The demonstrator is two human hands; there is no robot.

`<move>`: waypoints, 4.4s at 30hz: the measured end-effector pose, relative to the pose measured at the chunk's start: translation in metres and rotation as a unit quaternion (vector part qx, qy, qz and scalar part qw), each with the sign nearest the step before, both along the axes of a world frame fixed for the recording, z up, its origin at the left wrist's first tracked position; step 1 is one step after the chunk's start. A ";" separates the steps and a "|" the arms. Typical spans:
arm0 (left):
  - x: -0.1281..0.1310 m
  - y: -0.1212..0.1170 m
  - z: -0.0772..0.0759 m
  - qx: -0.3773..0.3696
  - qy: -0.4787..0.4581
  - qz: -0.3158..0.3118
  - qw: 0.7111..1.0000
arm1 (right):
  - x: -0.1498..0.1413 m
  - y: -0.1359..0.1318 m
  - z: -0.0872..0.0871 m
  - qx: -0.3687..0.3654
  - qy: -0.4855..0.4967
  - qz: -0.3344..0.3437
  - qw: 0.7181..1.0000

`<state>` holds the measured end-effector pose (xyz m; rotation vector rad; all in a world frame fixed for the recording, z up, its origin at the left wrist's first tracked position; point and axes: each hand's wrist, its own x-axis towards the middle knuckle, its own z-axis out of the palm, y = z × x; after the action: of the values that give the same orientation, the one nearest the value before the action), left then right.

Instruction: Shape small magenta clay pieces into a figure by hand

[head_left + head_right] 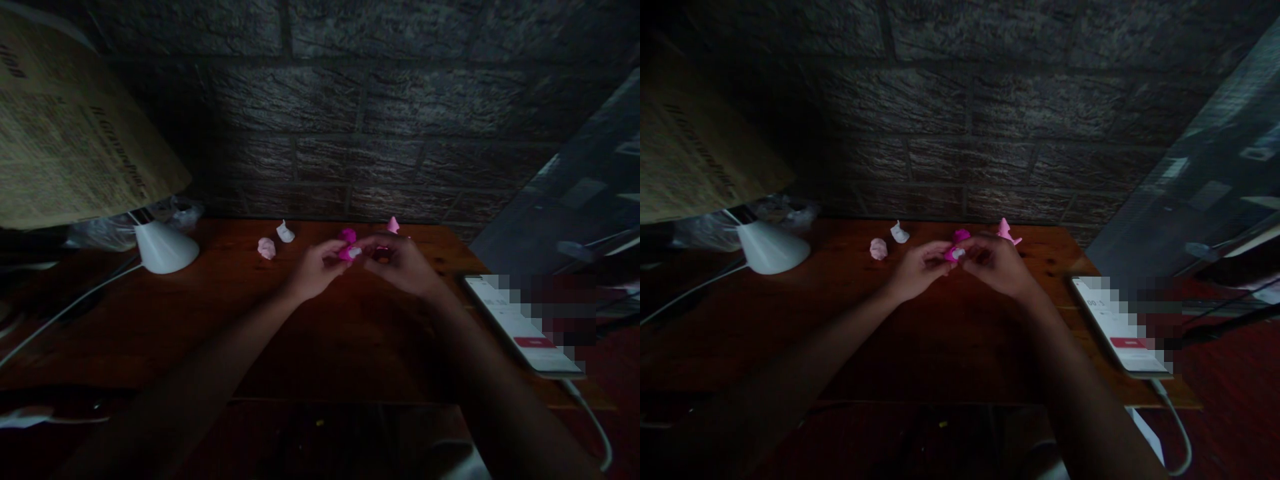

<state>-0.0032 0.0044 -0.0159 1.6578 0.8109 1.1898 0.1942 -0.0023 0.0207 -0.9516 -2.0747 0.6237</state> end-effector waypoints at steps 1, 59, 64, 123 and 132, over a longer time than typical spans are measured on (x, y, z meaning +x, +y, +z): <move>0.000 0.000 -0.001 -0.008 0.002 -0.002 1.000 | 0.000 0.000 0.000 0.003 0.003 -0.001 1.000; 0.003 -0.003 -0.003 0.094 0.093 0.090 0.987 | -0.023 -0.004 -0.017 0.030 -0.047 -0.163 0.985; 0.005 0.000 -0.006 0.074 0.070 0.092 0.991 | -0.024 -0.004 -0.017 0.030 -0.040 -0.169 0.984; 0.008 -0.009 0.000 0.163 0.181 0.156 0.957 | -0.037 -0.006 -0.019 0.052 -0.026 -0.210 0.976; 0.009 -0.008 0.000 0.155 0.169 0.162 0.960 | -0.038 -0.006 -0.019 0.078 -0.027 -0.218 0.972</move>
<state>0.0059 -0.0040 -0.0158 2.0794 1.1940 1.3255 0.1559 -0.0081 0.0015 -1.2894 -1.8420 0.2044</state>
